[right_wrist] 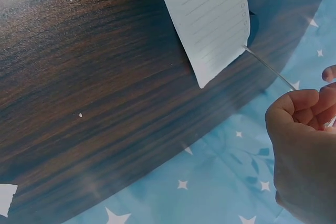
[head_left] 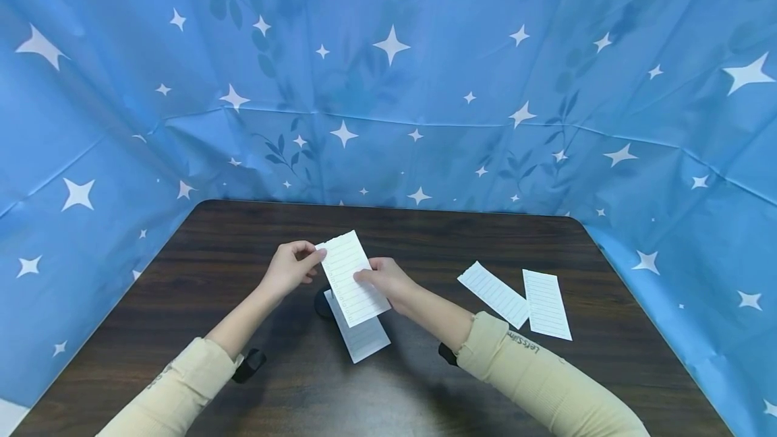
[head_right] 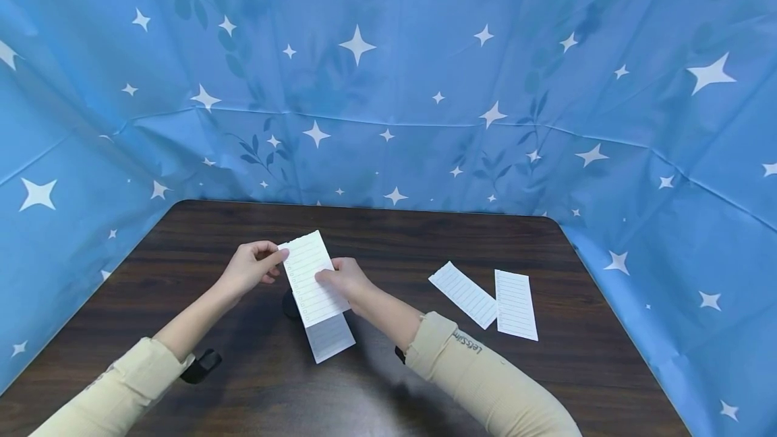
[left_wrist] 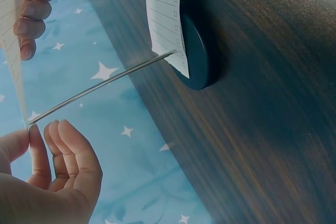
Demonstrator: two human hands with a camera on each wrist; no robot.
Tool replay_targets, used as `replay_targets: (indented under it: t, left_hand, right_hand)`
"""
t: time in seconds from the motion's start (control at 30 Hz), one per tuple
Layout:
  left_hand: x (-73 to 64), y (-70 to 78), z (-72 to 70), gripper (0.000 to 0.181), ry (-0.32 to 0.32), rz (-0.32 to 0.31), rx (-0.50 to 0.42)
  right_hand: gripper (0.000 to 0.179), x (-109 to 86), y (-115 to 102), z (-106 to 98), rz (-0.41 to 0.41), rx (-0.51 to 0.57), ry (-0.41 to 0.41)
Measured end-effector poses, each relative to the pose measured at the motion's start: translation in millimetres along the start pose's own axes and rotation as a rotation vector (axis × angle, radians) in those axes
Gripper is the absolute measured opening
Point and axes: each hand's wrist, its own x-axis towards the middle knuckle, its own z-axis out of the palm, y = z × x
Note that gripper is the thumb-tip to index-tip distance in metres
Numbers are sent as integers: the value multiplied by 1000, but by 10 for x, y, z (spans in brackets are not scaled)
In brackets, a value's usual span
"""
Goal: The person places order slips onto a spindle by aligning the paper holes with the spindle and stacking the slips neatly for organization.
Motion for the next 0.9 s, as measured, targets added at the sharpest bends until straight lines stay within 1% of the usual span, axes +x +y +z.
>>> replay_targets:
  t: [0.13, 0.23, 0.37, 0.53, 0.8, 0.9]
  left_hand:
    - [11, -7, -4, 28, 5, -9, -4]
    - [14, -19, -5, 27, -4, -11, 6]
    - [24, -28, -3, 27, -9, -4, 14]
    - [47, -23, 5, 26, -2, 7, 19]
    - [44, -24, 0, 25, 1, 0, 28]
    - [51, -18, -1, 25, 1, -2, 31]
  right_hand:
    - [31, 3, -5, 4, -15, -6, 2]
    - [29, 8, 14, 9, -41, -32, 9]
    - [27, 16, 40, 5, -60, -58, 20]
    - [27, 28, 45, -11, -41, -50, 26]
    - [30, 31, 59, 5, 16, -32, -1]
    - [30, 24, 53, 2, 14, -27, 1]
